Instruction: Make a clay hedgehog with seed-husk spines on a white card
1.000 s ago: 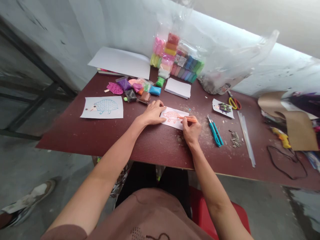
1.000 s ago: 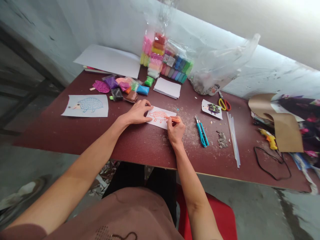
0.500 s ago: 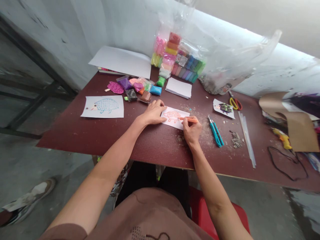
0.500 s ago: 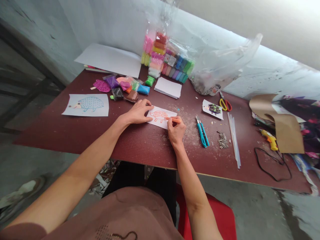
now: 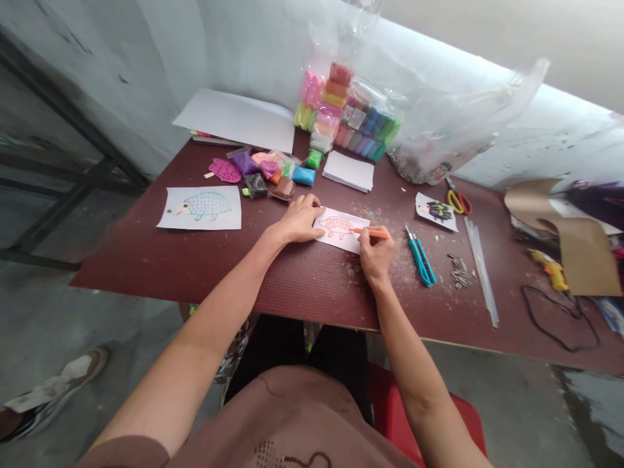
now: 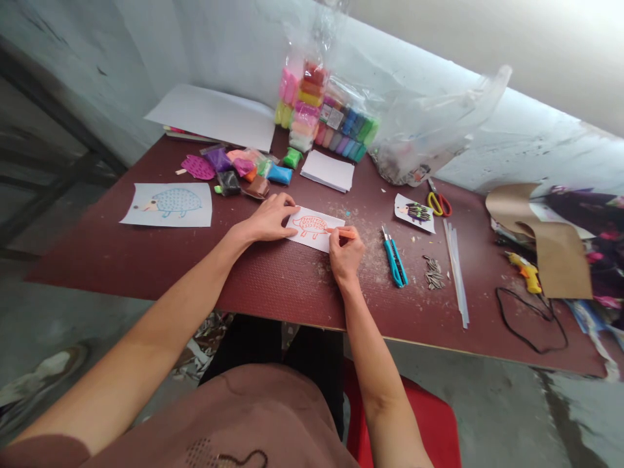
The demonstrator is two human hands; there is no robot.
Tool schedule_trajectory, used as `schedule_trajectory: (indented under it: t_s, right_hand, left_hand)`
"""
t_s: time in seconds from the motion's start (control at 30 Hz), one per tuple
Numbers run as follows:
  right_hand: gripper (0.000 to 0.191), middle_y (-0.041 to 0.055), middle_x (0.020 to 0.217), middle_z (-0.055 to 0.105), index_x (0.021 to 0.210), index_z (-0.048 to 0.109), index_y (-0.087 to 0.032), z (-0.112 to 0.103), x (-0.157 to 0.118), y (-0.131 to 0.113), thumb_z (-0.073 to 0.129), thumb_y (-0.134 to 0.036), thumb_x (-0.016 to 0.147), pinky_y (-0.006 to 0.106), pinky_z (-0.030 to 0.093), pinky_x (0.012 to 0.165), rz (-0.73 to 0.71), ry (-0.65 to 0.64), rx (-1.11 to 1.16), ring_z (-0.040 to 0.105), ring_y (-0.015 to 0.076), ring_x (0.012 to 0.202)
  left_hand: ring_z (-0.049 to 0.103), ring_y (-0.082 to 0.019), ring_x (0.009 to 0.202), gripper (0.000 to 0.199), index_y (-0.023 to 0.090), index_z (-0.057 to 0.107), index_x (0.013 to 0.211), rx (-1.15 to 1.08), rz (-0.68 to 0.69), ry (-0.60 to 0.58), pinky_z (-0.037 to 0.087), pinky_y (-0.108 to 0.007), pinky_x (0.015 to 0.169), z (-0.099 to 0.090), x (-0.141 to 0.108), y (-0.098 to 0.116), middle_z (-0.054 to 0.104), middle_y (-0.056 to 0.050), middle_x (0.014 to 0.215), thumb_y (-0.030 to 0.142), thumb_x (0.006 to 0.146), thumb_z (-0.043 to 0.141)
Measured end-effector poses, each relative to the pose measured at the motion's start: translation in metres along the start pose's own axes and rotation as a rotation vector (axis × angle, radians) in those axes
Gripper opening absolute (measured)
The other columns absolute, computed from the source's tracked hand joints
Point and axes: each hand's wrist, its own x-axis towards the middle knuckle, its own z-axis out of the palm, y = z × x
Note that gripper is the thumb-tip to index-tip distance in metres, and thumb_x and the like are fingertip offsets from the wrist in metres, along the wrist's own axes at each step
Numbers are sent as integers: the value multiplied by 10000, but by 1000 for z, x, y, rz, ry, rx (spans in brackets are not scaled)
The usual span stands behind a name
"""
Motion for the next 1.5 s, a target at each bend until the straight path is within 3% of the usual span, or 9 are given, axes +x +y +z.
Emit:
schedule_trajectory:
  t_s: [0.3, 0.73, 0.97, 1.17, 1.33, 1.5]
  right_hand:
    - [215, 23, 715, 699, 718, 724, -193, -1, 1, -1, 602, -305, 855, 288, 420, 588, 2, -13, -1, 547, 137, 587]
    - [217, 9, 681, 670, 717, 670, -208, 0, -1, -2, 597, -352, 862, 287, 414, 559, 0, 34, 72, 540, 142, 568]
    - [264, 41, 813, 754, 787, 737, -215, 6, -10, -8, 609, -409, 912, 316, 476, 622, -70, -156, 55, 629, 158, 645]
    - [253, 42, 801, 755, 883, 761, -220, 7, -10, -11, 626, -428, 930, 337, 536, 660, -93, -238, 70, 685, 180, 680]
    - [256, 40, 780, 740, 905, 755, -216, 6, -9, -12, 638, -441, 934, 329, 536, 634, -103, -291, 101, 686, 177, 650]
    - [288, 40, 795, 736, 918, 769, -220, 7, -9, -12, 634, -473, 940, 326, 538, 638, -99, -322, 94, 693, 180, 672]
  left_hand:
    - [501, -366, 1287, 471, 215, 719, 1240, -14, -2, 12, 397, -514, 1153, 1, 0, -1, 545, -129, 1390, 411, 816, 660]
    - [512, -358, 1278, 477, 181, 711, 1251, -10, 3, 4, 405, -492, 1143, 0, 0, 1, 545, -149, 1387, 395, 829, 650]
    - [515, -358, 1264, 477, 198, 714, 1248, -16, 2, 17, 401, -502, 1145, -1, -1, 2, 558, -139, 1379, 397, 819, 650]
    - [515, -355, 1267, 474, 222, 720, 1242, -9, 4, 26, 402, -499, 1145, 1, 0, 0, 567, -123, 1363, 419, 816, 655]
    - [510, -363, 1279, 526, 146, 716, 1266, -10, 1, 5, 399, -490, 1153, -1, -1, 1, 538, -166, 1388, 422, 826, 634]
    - [499, -366, 1281, 533, 155, 715, 1270, -23, -2, 0, 395, -497, 1157, -1, -1, 1, 535, -160, 1383, 433, 822, 633]
